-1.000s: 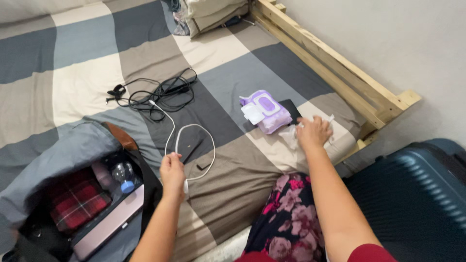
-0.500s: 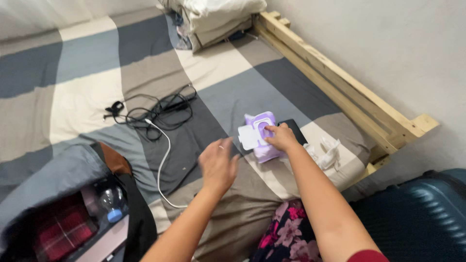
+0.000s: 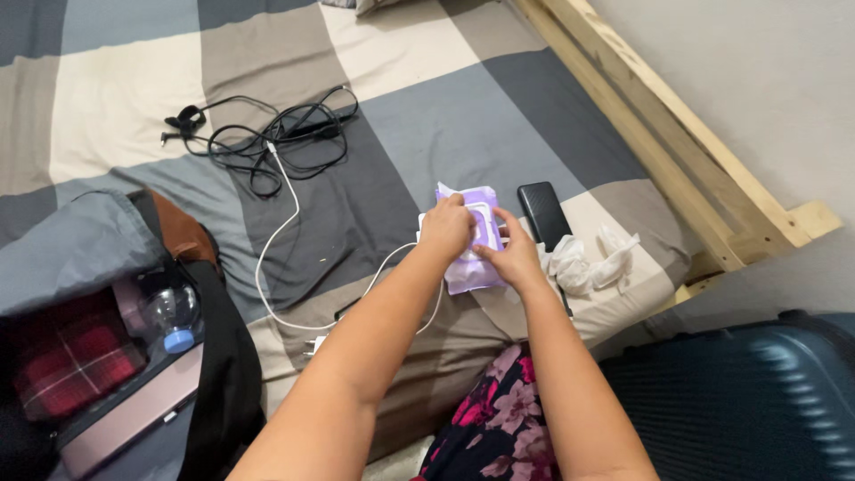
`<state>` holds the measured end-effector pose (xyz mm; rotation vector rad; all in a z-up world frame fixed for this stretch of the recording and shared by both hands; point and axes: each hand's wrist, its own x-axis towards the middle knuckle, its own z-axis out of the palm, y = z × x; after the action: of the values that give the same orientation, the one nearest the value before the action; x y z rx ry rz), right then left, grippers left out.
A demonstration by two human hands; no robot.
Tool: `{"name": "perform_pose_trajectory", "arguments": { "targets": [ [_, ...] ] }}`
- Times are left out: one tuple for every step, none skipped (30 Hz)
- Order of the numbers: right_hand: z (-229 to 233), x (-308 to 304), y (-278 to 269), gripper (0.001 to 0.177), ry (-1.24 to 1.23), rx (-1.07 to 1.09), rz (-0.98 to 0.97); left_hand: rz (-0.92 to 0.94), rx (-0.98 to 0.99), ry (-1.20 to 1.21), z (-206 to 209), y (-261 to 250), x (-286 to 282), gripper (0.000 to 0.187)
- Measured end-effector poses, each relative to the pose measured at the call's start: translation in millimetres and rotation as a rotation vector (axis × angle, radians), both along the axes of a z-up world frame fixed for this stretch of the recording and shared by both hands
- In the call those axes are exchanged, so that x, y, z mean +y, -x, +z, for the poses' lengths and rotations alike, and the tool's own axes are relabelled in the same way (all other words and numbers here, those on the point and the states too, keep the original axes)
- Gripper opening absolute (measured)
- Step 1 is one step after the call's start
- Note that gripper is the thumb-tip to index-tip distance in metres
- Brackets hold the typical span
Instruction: The person sits on a bed and uses wet wipes to clean a white power adapter and a white charging cable. They wipe each item thoroughly, then place the cleaned items into a backpack.
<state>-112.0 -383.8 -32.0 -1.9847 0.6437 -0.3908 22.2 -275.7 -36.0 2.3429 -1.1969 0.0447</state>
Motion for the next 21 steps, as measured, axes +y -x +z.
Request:
{"name": "perform_pose_trajectory", "arguments": {
  "targets": [
    [4,0,-1,0.09,0.013,0.0,0.007,0.019,0.014,-0.054,2,0,-3,0.016],
    [8,0,-3,0.093,0.03,-0.002,0.013,0.036,0.025,-0.102,6,0,-7,0.02],
    [12,0,-5,0.094,0.055,0.032,0.015,0.042,0.011,-0.139,10,0,-10,0.022],
    [16,0,-5,0.096,0.081,0.068,0.015,0.045,-0.003,-0.174,13,3,-13,0.025],
    [18,0,-5,0.098,0.108,0.104,0.014,0.048,-0.016,-0.208,14,6,-14,0.027],
    [20,0,-5,0.096,0.12,0.111,0.017,0.006,-0.092,-0.186,15,8,-15,0.032],
    [21,0,-6,0.095,0.131,0.119,0.02,-0.034,-0.169,-0.163,13,10,-16,0.036],
    [22,0,-7,0.094,0.143,0.126,0.023,-0.074,-0.247,-0.141,11,11,-16,0.041],
    [23,1,-7,0.094,0.141,0.128,0.021,-0.096,-0.291,-0.146,7,11,-16,0.037],
    [22,1,-7,0.094,0.138,0.13,0.019,-0.118,-0.334,-0.152,2,11,-15,0.033],
    [22,0,-6,0.095,0.135,0.132,0.018,-0.14,-0.378,-0.158,-4,10,-16,0.029],
    [22,0,-6,0.094,0.142,0.128,0.018,-0.165,-0.325,-0.149,-11,6,-16,0.04],
    [21,-1,-6,0.093,0.149,0.123,0.019,-0.189,-0.273,-0.14,-18,1,-17,0.05],
    [21,-1,-4,0.093,0.155,0.12,0.018,-0.215,-0.219,-0.132,-25,-4,-17,0.06],
    [20,-2,-3,0.091,0.114,0.103,0.015,-0.177,-0.129,-0.057,-31,-10,-20,0.048],
    [20,-2,-2,0.089,0.071,0.084,0.012,-0.137,-0.041,0.016,-36,-17,-21,0.036],
    [20,-2,-1,0.087,0.027,0.065,0.009,-0.097,0.047,0.088,-41,-24,-22,0.025],
    [22,-1,-1,0.081,0.03,0.061,0.022,-0.097,0.185,0.185,-46,-31,-22,0.025],
    [23,1,-1,0.075,0.033,0.057,0.035,-0.097,0.323,0.283,-49,-37,-20,0.025],
    [25,2,-1,0.069,0.038,0.054,0.046,-0.098,0.462,0.382,-52,-41,-20,0.026],
    [28,4,-1,0.062,0.248,-0.043,0.062,-0.113,0.505,0.4,-54,-42,-18,0.025]
  ]
}}
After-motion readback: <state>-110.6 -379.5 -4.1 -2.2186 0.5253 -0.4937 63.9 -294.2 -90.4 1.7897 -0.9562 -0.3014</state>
